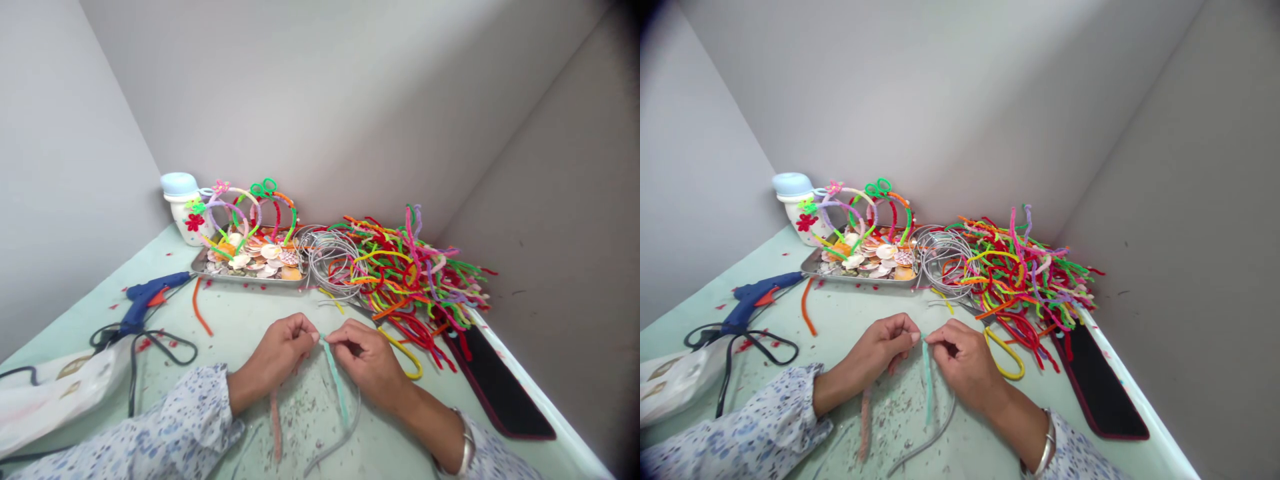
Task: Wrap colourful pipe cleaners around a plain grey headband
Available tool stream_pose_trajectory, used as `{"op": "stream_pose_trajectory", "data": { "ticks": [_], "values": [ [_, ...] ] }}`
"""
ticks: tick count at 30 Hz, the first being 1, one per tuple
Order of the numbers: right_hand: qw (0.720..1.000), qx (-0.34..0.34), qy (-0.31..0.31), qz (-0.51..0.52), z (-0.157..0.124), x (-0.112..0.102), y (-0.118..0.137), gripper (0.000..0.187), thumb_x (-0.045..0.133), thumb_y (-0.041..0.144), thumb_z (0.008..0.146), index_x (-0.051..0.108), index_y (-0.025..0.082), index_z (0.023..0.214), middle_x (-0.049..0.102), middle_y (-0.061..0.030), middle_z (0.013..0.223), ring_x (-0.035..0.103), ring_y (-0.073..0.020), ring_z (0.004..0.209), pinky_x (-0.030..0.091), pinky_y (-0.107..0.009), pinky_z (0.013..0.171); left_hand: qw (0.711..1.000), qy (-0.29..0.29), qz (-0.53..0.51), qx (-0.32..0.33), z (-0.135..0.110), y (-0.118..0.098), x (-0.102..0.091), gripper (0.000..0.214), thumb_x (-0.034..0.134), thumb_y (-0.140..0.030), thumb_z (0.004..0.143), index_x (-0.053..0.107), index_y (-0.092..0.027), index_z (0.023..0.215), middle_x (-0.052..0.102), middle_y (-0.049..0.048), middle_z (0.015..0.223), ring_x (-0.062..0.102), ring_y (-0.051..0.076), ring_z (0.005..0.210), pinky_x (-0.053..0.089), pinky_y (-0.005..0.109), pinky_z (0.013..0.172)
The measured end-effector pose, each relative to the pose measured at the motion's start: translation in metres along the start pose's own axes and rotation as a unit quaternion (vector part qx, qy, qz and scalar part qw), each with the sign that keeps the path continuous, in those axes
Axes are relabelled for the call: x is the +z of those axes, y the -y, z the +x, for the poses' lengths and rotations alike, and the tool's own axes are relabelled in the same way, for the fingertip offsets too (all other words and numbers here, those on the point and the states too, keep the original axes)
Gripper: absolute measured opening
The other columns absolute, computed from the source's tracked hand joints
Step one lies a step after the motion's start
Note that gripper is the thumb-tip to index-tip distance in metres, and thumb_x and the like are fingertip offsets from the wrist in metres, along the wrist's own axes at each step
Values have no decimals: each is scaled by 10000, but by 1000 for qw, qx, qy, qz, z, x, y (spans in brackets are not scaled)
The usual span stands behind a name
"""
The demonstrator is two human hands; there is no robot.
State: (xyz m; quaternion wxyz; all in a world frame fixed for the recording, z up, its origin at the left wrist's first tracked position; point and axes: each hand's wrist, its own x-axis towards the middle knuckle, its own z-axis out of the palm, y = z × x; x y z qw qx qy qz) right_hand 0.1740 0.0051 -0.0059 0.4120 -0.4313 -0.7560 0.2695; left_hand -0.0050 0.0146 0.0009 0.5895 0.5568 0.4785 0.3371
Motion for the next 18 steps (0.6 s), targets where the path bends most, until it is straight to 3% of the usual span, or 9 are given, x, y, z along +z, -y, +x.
{"op": "stream_pose_trajectory", "data": {
  "ticks": [9,18],
  "values": [
    [1000,8,6,13,0,1,-4,217,530,45,755,683,193,796,580,2,694,547,-121,635,413,-226,588,999,26,17,18,-1,-3,0,208,495,-360,830,554,-160,833,424,-72,503,351,62,378,299,170,368],
    [999,-18,40,14,-5,1,-4,176,542,84,784,677,189,826,593,-6,727,558,-124,663,427,-237,620,996,50,61,45,3,4,-2,304,503,-440,816,526,-157,707,473,-50,523,402,72,398,300,187,409]
  ]
}}
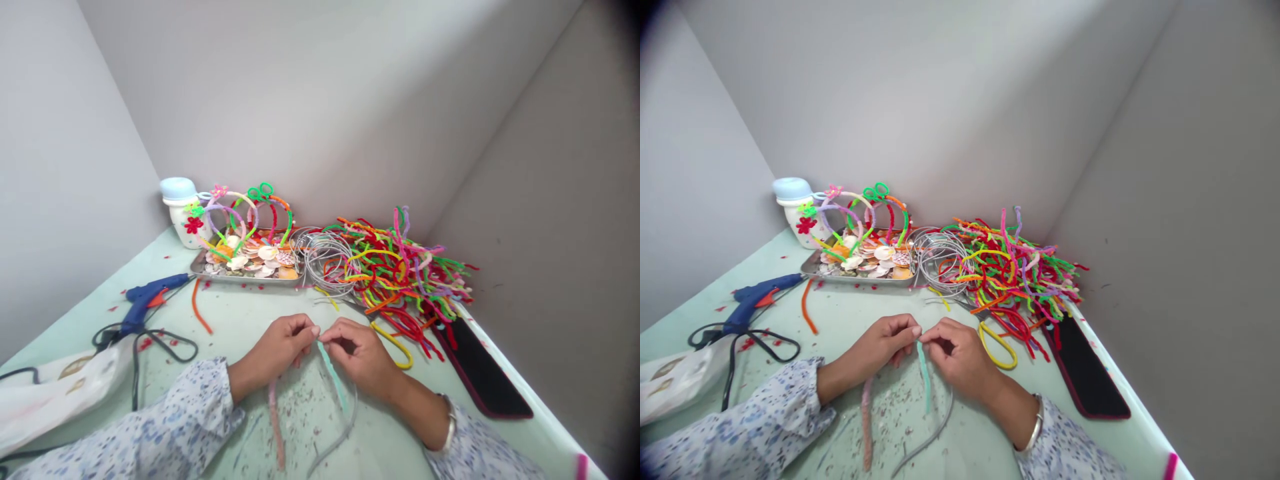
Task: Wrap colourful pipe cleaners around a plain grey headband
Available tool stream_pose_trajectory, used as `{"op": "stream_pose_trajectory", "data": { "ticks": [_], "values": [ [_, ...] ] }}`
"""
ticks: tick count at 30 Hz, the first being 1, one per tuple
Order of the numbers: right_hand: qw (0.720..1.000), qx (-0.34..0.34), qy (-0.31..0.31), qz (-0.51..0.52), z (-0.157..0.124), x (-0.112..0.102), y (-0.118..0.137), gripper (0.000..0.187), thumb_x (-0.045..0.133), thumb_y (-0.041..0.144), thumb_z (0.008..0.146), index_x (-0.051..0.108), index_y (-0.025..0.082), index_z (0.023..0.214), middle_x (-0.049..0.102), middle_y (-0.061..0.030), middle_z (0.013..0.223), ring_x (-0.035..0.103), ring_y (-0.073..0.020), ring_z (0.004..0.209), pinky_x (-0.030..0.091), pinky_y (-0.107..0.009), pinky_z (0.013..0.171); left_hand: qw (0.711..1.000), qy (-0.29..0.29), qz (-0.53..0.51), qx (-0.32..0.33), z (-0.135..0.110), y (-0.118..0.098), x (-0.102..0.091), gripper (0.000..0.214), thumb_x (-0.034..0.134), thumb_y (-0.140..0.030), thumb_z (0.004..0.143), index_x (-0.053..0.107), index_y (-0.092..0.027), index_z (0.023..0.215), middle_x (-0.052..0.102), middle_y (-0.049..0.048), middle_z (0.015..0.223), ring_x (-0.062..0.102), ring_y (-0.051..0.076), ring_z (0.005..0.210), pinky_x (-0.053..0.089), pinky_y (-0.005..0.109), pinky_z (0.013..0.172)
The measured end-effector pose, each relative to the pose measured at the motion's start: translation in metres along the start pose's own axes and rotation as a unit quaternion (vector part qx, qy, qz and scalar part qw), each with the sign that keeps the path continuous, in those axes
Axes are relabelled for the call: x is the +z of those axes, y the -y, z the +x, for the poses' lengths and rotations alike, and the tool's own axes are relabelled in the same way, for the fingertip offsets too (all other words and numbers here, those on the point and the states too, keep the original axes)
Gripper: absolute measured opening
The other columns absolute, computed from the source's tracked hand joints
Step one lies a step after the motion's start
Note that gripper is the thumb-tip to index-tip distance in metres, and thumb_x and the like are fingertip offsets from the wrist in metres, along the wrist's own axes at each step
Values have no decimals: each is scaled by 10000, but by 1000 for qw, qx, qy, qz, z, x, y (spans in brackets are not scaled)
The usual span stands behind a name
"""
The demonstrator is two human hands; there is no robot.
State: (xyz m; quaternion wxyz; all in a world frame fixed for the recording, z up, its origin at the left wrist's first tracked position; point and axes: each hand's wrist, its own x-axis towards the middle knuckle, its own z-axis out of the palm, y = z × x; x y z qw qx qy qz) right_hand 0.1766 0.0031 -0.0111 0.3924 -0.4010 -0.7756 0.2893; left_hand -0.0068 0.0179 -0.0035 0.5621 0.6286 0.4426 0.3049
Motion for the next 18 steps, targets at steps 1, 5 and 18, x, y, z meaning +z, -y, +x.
{"op": "stream_pose_trajectory", "data": {
  "ticks": [1,5,18],
  "values": [
    [1000,-1,-1,0,-1,0,0,175,543,84,783,678,188,825,593,-6,727,557,-124,659,426,-237,616,1000,4,3,2,0,1,0,300,506,-439,812,523,-159,706,468,-53,518,398,73,395,298,189,407],
    [1000,-3,-14,6,-5,2,4,179,543,83,782,681,192,816,597,-8,736,563,-125,663,432,-241,625,999,15,32,15,-2,1,1,291,484,-416,821,528,-160,689,449,-56,502,381,76,395,291,196,409],
    [996,26,-40,79,-36,7,24,140,555,95,776,651,192,806,595,-9,753,567,-137,701,443,-244,640,998,40,31,38,-32,-11,13,277,508,-395,803,509,-159,657,403,-67,481,362,75,427,278,193,420]
  ]
}}
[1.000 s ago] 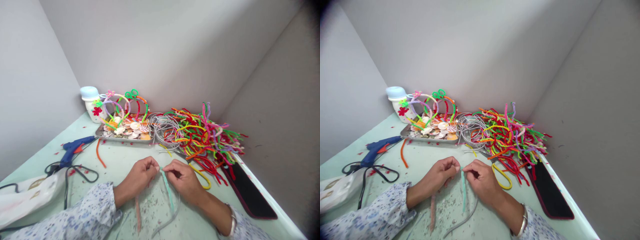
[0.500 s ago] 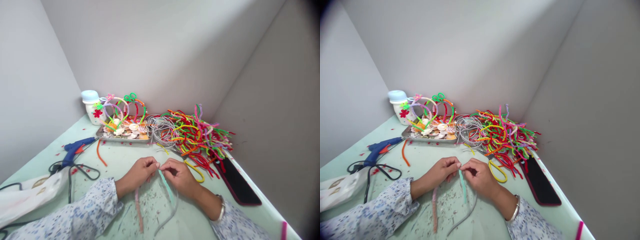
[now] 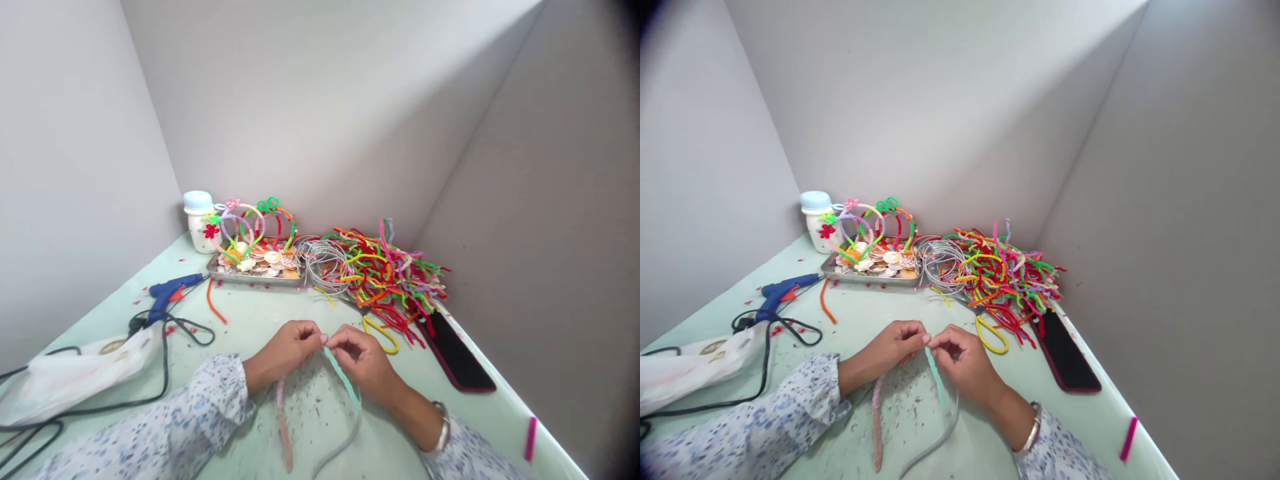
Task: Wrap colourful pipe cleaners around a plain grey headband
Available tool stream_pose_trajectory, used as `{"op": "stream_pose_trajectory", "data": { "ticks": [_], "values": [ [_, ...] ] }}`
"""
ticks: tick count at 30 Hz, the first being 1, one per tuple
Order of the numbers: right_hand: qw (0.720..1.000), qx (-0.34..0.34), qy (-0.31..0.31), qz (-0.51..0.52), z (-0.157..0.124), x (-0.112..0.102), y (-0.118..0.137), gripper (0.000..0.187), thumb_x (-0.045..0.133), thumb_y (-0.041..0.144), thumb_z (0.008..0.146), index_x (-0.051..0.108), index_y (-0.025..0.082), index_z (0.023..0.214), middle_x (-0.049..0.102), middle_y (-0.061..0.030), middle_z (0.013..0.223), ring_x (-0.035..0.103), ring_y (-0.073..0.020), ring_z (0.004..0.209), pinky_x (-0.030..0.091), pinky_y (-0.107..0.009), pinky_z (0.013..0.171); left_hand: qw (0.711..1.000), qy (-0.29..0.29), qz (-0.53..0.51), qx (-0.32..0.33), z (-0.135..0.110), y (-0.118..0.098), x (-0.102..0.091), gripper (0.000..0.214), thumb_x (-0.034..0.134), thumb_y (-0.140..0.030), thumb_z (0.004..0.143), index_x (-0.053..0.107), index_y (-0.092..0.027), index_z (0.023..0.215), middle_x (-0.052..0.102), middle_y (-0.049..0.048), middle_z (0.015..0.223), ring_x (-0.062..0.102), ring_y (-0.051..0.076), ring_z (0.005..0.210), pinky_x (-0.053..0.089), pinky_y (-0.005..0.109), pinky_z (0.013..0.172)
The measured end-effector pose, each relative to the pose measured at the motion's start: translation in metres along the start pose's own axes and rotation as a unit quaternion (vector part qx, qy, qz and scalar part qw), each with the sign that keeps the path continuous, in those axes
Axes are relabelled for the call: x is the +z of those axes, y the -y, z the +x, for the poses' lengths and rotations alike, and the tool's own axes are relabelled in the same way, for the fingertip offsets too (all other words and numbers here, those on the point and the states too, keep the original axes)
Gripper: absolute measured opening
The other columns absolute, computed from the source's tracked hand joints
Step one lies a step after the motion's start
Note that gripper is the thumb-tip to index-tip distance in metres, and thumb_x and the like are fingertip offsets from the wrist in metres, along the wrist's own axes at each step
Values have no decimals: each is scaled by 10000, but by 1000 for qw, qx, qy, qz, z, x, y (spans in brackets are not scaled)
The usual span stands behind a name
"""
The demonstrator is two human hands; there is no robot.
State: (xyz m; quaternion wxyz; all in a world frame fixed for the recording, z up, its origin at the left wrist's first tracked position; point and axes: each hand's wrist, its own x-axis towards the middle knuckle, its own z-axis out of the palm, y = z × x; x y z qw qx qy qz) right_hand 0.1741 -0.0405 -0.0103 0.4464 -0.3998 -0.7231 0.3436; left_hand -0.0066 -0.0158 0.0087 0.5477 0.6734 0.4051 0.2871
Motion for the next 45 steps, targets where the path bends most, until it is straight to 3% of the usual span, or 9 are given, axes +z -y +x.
{"op": "stream_pose_trajectory", "data": {
  "ticks": [14,23,33,40,45],
  "values": [
    [987,56,19,146,-12,4,7,38,593,189,797,558,186,811,531,39,644,487,-90,546,409,-214,534,999,-18,-6,30,-19,-7,6,225,588,-342,771,582,-122,724,462,-51,549,381,68,483,288,190,465],
    [985,62,22,161,-13,4,7,57,600,226,800,554,201,824,538,32,648,507,-105,563,418,-220,530,998,-17,9,53,-21,-10,7,172,603,-283,754,599,-112,747,492,-32,597,385,80,551,291,198,515],
    [983,68,23,170,-10,1,8,67,611,230,794,557,193,806,520,41,631,483,-95,549,398,-215,532,988,-47,114,96,-22,-11,7,150,535,-261,808,619,-139,781,580,-1,671,489,116,632,363,210,584],
    [960,121,14,253,-4,1,7,129,572,299,793,567,189,859,584,9,670,539,-119,552,422,-230,512,946,-81,263,170,-22,-11,6,196,457,-279,872,622,-182,832,614,33,787,548,149,730,386,241,677],
    [940,151,-39,305,2,1,0,221,505,368,848,580,174,921,610,-31,723,573,-132,566,416,-222,466,934,-170,271,159,-13,-8,1,211,408,-281,892,589,-185,842,600,34,799,537,154,721,380,250,675]
  ]
}}
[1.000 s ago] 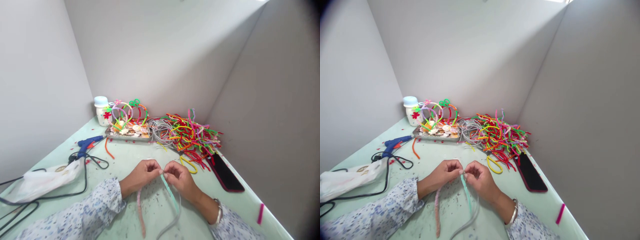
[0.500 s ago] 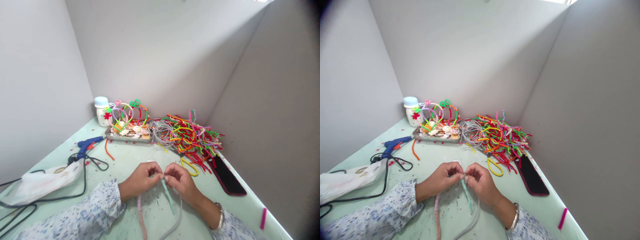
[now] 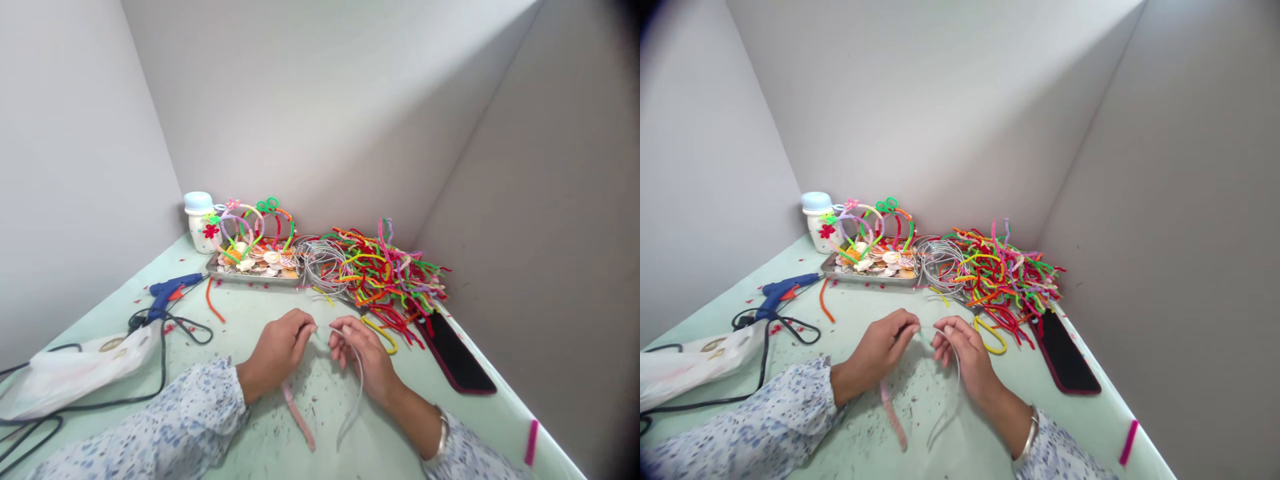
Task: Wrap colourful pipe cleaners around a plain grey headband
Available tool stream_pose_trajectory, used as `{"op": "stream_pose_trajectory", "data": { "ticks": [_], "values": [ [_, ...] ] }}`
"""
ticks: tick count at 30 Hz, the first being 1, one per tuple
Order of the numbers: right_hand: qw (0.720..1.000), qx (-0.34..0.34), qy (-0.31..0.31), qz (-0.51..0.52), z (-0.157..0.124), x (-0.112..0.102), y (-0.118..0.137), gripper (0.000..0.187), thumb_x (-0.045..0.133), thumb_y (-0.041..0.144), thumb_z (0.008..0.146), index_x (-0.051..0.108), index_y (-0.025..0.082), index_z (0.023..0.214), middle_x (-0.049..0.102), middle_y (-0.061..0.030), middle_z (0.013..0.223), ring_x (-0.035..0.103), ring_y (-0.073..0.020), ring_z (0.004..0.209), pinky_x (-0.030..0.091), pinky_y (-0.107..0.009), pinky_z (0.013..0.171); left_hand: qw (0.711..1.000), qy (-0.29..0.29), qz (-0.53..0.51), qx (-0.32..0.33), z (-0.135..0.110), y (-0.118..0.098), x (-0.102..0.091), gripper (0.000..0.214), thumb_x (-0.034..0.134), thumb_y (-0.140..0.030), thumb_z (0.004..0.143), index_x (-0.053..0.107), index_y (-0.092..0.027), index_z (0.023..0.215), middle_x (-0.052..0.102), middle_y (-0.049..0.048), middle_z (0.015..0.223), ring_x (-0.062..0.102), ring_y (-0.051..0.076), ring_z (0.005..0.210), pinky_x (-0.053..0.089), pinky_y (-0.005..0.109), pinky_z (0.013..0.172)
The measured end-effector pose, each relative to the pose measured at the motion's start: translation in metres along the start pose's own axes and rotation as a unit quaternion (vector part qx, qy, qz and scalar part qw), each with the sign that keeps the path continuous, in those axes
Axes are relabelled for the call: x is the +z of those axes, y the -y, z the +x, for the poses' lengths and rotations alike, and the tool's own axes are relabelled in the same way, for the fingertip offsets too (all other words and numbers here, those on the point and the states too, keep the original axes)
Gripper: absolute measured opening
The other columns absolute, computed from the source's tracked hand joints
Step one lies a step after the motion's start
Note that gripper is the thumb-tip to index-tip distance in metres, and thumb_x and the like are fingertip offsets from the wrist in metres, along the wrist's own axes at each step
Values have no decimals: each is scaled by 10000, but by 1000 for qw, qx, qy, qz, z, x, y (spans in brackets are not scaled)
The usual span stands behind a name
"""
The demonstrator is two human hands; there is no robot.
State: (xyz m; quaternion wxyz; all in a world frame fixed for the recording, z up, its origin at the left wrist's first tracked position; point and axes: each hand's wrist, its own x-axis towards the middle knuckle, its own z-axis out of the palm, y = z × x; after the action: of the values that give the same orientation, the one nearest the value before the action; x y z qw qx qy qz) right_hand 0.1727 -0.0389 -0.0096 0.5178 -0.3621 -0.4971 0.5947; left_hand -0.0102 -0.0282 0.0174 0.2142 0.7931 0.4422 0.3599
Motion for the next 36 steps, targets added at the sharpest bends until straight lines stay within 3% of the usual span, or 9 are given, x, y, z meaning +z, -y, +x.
{"op": "stream_pose_trajectory", "data": {
  "ticks": [3,6,10,13,15,22,29,36],
  "values": [
    [999,-6,-43,-7,6,-2,-2,331,457,440,874,598,154,962,606,-48,730,571,-140,562,409,-225,439,996,-49,-39,-62,7,6,3,223,412,-324,883,564,-191,789,569,9,693,519,154,650,367,244,614],
    [991,-40,-70,-107,15,-2,-2,333,513,445,852,621,160,986,625,-61,809,590,-162,665,452,-248,516,985,-54,-119,-110,16,8,9,233,409,-347,873,544,-192,763,526,-23,587,504,145,568,355,235,560],
    [946,-156,-85,-271,34,1,-2,226,607,365,805,647,194,946,632,-63,943,589,-195,859,478,-304,714,981,-58,-148,-111,28,9,22,234,420,-343,862,540,-186,736,521,-33,550,495,136,542,351,232,558],
    [914,-211,-92,-335,46,3,-3,168,623,330,800,663,203,902,640,-61,966,575,-207,936,451,-340,824,981,-59,-153,-106,34,13,30,226,418,-322,862,562,-185,754,517,-35,542,486,131,539,347,229,559],
    [907,-217,-91,-349,50,3,-4,162,617,340,807,674,208,881,654,-61,966,570,-213,965,428,-366,882,974,-52,-179,-126,35,17,34,235,426,-336,857,567,-182,749,513,-37,522,473,126,512,339,225,533],
    [921,-163,-78,-345,48,-1,-9,193,588,360,820,689,201,862,688,-58,895,607,-213,888,456,-368,828,934,-20,-316,-166,32,27,36,288,491,-420,821,563,-151,747,522,-39,519,463,97,448,341,208,468],
    [905,-188,-68,-376,53,-10,-9,145,584,292,817,705,212,820,682,-41,883,591,-205,902,431,-352,850,909,-21,-367,-194,36,24,35,283,561,-423,775,531,-142,769,569,-25,596,505,84,434,344,197,425],
    [886,-227,-61,-400,51,-13,-6,147,550,254,835,683,200,804,670,-33,831,583,-198,853,419,-336,831,903,0,-393,-170,36,24,34,202,567,-343,781,512,-148,786,575,-24,626,540,88,473,386,201,461]
  ]
}}
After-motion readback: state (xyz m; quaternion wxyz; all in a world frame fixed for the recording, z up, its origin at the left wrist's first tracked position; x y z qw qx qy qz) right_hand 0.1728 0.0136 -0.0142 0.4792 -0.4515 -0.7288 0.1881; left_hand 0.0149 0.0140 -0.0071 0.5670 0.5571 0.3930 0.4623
